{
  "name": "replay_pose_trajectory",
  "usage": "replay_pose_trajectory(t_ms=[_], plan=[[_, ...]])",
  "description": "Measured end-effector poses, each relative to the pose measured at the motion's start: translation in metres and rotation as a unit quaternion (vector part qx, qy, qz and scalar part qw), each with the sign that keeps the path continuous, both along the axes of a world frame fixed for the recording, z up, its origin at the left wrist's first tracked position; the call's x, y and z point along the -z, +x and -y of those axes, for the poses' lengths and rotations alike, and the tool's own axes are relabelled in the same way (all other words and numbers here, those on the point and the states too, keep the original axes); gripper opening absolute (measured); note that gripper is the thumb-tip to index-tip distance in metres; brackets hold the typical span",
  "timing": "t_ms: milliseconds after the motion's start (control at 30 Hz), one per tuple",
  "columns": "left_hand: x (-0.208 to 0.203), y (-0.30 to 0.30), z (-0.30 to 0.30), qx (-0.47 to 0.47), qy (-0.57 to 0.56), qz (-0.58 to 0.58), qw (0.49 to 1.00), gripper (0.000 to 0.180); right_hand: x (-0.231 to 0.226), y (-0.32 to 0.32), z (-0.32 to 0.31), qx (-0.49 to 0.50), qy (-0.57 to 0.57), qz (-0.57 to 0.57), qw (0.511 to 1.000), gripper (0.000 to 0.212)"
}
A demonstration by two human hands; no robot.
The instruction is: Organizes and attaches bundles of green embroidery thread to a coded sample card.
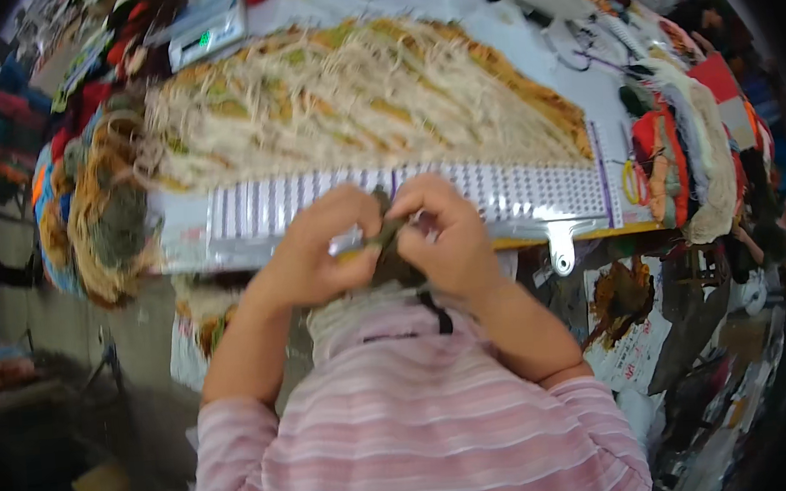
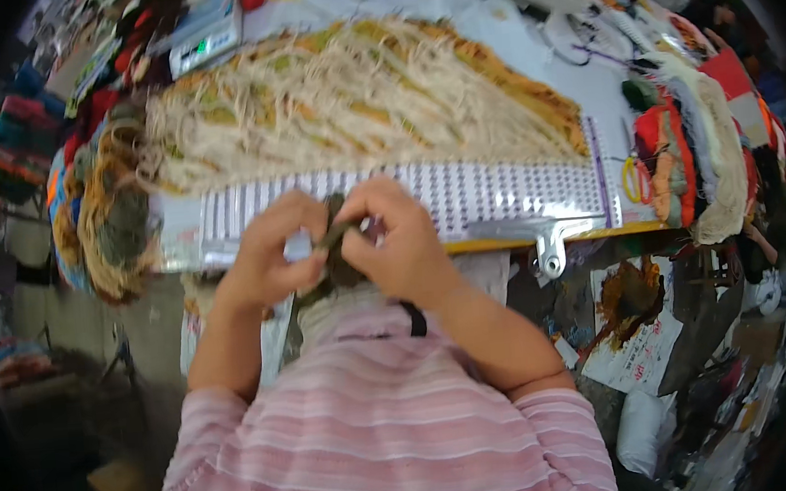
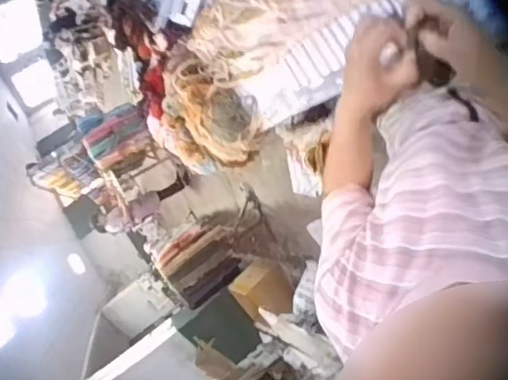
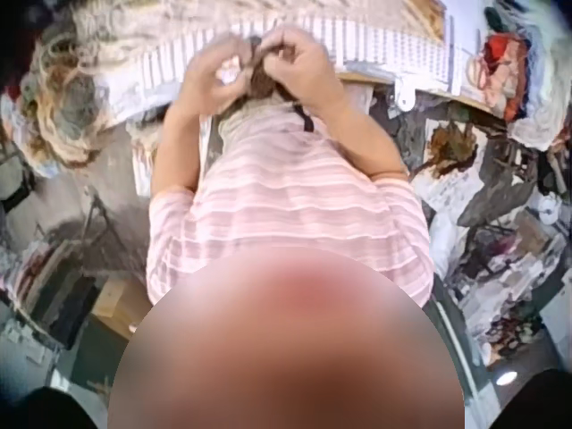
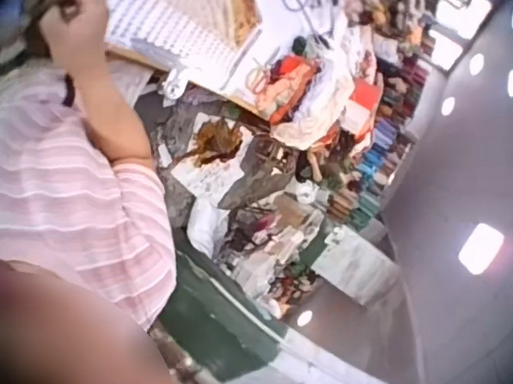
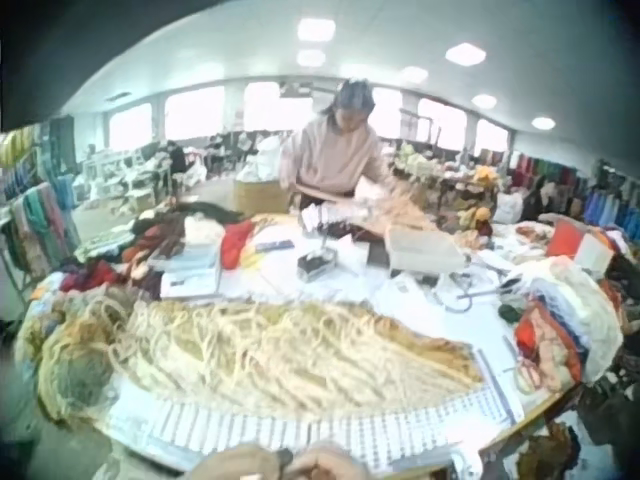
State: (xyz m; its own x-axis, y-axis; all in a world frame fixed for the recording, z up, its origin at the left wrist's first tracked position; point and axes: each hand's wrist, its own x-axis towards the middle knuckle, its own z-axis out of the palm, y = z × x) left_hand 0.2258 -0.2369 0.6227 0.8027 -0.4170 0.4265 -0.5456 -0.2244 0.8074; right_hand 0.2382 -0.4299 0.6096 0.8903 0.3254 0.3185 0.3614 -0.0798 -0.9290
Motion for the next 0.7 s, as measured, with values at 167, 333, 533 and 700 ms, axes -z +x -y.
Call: replay_pose_trajectory(t_ms=[167,333,533,700], plan=[[0.013,0.009,-0.005,0.008,-0.155,-0.043,0.987,0.018,-0.017,0.005,-0.012,0.041,0.0,0.031,0.999,0.013],[0.03,0.006,-0.014,0.02,-0.203,-0.047,0.978,0.016,-0.019,0.0,-0.014,-0.046,0.184,-0.291,0.938,0.012],[0.03,0.003,-0.012,0.023,-0.316,-0.112,0.942,0.013,-0.001,0.006,-0.017,-0.085,-0.024,-0.144,0.986,0.008],[0.036,-0.001,-0.004,-0.016,-0.458,-0.254,0.852,0.006,-0.029,0.016,-0.021,-0.105,0.184,-0.233,0.949,0.012]])
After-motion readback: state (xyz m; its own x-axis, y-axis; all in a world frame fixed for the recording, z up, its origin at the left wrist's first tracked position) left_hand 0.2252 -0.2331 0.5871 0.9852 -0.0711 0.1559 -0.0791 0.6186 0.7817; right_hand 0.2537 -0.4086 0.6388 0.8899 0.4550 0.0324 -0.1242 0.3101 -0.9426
